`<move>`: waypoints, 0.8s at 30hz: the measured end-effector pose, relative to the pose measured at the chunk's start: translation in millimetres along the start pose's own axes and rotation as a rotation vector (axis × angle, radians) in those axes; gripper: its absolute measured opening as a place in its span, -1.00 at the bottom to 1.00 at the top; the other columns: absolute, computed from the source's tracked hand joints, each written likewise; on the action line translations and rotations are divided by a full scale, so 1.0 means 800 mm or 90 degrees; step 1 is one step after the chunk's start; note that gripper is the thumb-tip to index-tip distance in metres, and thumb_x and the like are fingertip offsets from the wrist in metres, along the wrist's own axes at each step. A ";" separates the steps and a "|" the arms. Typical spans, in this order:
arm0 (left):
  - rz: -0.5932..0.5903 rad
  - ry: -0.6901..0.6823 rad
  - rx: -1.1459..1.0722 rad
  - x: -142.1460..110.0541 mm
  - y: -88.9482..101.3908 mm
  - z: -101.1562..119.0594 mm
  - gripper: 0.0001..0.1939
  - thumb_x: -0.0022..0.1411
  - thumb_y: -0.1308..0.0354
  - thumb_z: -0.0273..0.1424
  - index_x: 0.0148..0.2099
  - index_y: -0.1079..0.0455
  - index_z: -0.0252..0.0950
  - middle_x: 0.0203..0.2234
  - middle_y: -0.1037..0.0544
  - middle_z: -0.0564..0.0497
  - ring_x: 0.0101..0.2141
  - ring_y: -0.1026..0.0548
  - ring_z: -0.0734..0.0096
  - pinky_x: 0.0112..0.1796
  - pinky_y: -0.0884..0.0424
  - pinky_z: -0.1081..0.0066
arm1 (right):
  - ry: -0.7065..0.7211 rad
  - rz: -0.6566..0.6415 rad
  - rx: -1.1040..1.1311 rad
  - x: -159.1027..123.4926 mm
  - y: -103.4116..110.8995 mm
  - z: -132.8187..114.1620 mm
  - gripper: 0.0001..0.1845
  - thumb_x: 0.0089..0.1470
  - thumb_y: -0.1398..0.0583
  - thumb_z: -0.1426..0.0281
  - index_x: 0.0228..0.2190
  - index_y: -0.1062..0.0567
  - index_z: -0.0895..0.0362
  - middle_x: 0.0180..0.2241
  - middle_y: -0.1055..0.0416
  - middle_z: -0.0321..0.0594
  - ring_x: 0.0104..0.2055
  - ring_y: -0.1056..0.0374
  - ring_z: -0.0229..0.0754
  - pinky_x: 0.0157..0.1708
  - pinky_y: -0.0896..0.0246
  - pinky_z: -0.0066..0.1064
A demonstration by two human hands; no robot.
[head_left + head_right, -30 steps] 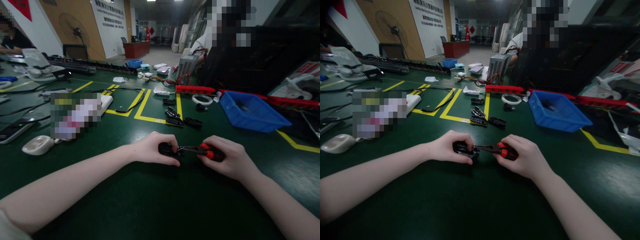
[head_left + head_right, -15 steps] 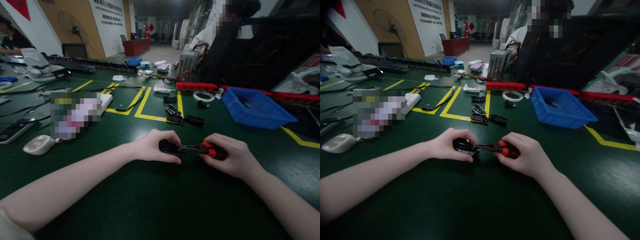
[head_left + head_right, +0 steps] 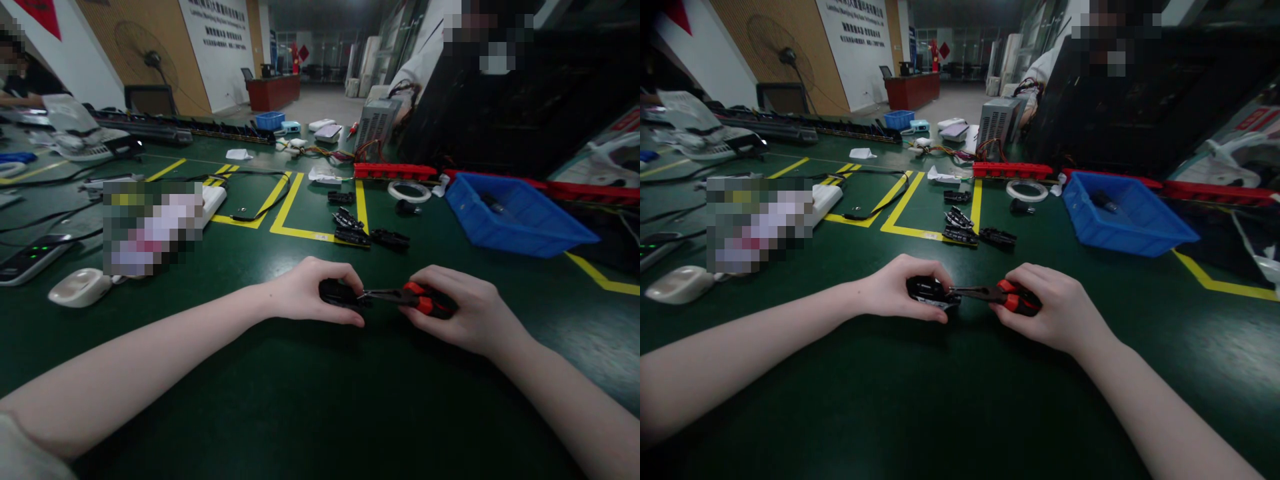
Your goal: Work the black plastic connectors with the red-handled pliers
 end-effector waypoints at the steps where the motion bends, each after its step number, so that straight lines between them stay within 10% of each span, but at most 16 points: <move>1: -0.001 0.004 0.000 0.000 0.000 0.000 -0.66 0.06 -0.38 -0.25 -0.17 -0.44 -0.33 -0.28 -0.54 0.00 -0.29 -0.49 0.39 -0.26 -0.37 0.42 | 0.001 0.000 -0.001 0.000 0.000 -0.001 -0.83 0.04 -0.22 0.25 -0.33 -0.41 0.06 -0.39 -0.45 -0.21 -0.42 -0.39 -0.16 -0.46 -0.29 -0.34; 24: -0.060 -0.033 0.097 0.003 -0.007 -0.002 -0.68 0.16 -0.31 -0.23 -0.11 -0.46 -0.30 -0.23 -0.55 -0.04 -0.23 -0.49 0.33 -0.21 -0.33 0.38 | 0.006 0.005 -0.011 0.001 0.003 -0.003 -0.82 0.03 -0.23 0.25 -0.34 -0.45 0.09 -0.41 -0.46 -0.19 -0.43 -0.39 -0.17 -0.46 -0.30 -0.35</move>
Point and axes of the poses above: each hand's wrist, its own x-axis towards the middle knuckle, its own y-axis out of the back of the hand, z = x × y, the point moved 5 cm from there along x, towards the middle knuckle
